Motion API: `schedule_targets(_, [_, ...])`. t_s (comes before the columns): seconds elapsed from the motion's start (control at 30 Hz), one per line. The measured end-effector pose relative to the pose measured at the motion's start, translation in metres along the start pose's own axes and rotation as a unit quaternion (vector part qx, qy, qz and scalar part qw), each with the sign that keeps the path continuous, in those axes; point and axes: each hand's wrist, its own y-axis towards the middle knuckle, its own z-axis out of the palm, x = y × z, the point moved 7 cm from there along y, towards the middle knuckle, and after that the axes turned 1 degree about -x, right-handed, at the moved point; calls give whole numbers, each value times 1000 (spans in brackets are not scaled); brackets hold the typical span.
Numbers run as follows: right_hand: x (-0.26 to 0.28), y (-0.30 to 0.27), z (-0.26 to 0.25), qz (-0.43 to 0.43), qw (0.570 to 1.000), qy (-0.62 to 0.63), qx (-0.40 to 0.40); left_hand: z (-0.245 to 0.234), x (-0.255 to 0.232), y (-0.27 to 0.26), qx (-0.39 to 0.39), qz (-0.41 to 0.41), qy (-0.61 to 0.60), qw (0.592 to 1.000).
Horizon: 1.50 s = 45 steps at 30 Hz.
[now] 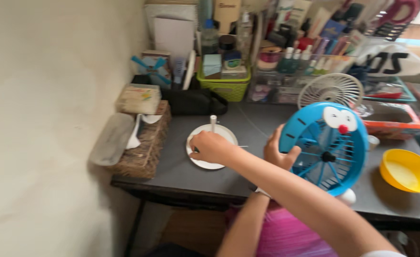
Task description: The person disassembles a small blue Doraemon-themed fan on a cluttered desk. They use a screwdriver to remove screws from the front grille and the central hub, then remove the grille and the fan blade. The person continues to unscrew the central hub and removes a small black cap.
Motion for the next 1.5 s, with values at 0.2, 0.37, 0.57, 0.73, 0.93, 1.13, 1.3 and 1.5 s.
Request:
schedule_targets(0.2, [8,-200,-170,82,955,152,-242,-2,-24,-20,54,62,63,995])
schedule_targets(0.37, [-69,-362,-197,362,856,9,-370,0,-51,-13,52,127,318,938])
schedule_targets(0.57, [-135,-452,-110,466,806,84,-355,3,-60,-14,66,145,350,923])
schedule_targets(0.73, [-135,-456,-81,482,808,120,-317,7,-62,-12,70,152,363,917])
schedule_targets(0.93, [-98,-413,-105,378,862,95,-325,9,-62,-10,77,147,369,915])
schedule_targets(1.13, [-3,-307,-61,134,975,109,-141,9,-63,-13,58,172,366,913])
schedule_targets(1.3, [14,-276,-61,126,987,33,-90,7,-58,-15,55,152,371,915])
schedule_targets(1.5, [9,-273,-67,132,984,41,-113,7,-57,-17,50,169,374,910])
